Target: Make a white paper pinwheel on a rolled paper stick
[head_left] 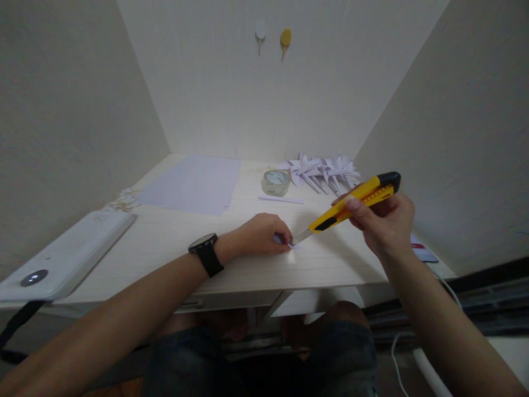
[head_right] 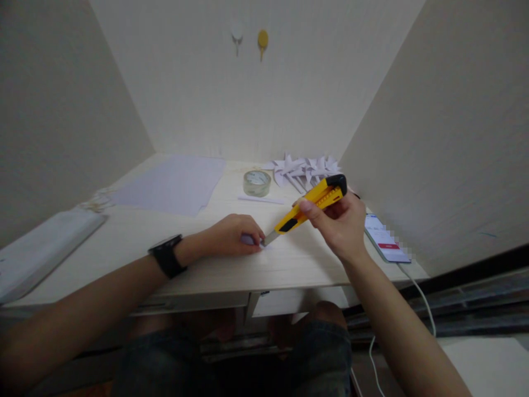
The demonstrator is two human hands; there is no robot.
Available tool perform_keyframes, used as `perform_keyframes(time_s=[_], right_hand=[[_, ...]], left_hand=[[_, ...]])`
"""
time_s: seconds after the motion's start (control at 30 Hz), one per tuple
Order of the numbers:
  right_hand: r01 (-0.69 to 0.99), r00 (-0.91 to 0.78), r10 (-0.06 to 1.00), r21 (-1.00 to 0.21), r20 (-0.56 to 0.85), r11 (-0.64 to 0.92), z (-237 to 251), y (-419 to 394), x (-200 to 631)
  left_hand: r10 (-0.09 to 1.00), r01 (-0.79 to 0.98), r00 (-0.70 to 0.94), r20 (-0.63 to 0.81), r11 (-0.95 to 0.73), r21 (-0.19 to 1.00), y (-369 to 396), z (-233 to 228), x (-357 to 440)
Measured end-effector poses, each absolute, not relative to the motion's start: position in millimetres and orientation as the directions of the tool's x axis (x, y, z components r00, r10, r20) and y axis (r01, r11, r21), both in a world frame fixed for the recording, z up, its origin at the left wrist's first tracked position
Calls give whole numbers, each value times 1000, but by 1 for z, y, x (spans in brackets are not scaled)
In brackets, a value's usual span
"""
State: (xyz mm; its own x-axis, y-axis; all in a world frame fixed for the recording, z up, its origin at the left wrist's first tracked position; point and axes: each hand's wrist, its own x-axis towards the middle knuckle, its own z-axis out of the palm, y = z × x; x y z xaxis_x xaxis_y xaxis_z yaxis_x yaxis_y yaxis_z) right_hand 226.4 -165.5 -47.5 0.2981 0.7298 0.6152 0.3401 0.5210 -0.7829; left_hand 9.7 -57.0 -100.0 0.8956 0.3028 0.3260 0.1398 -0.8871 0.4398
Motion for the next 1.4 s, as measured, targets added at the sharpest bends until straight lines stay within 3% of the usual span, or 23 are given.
perform_keyframes(time_s=[0.3, 0.5, 0.77, 1.4], right_hand=[[359, 34, 869, -817, 494, 450, -60, -157, 229], [422, -4, 885, -802, 465, 423, -74, -157, 227], [381, -142, 932, -850, 334, 363, -85, -155, 227], [478, -37, 932, -812, 361, 334, -112, -156, 216]], left_hand=[[288, 121, 893, 346, -894, 431, -57, -101, 9], [283, 120, 900, 331, -893, 434, -60, -98, 9], [303, 142, 887, 347, -896, 421, -59, -100, 9], [219, 33, 891, 397, -905, 424, -53, -105, 11]])
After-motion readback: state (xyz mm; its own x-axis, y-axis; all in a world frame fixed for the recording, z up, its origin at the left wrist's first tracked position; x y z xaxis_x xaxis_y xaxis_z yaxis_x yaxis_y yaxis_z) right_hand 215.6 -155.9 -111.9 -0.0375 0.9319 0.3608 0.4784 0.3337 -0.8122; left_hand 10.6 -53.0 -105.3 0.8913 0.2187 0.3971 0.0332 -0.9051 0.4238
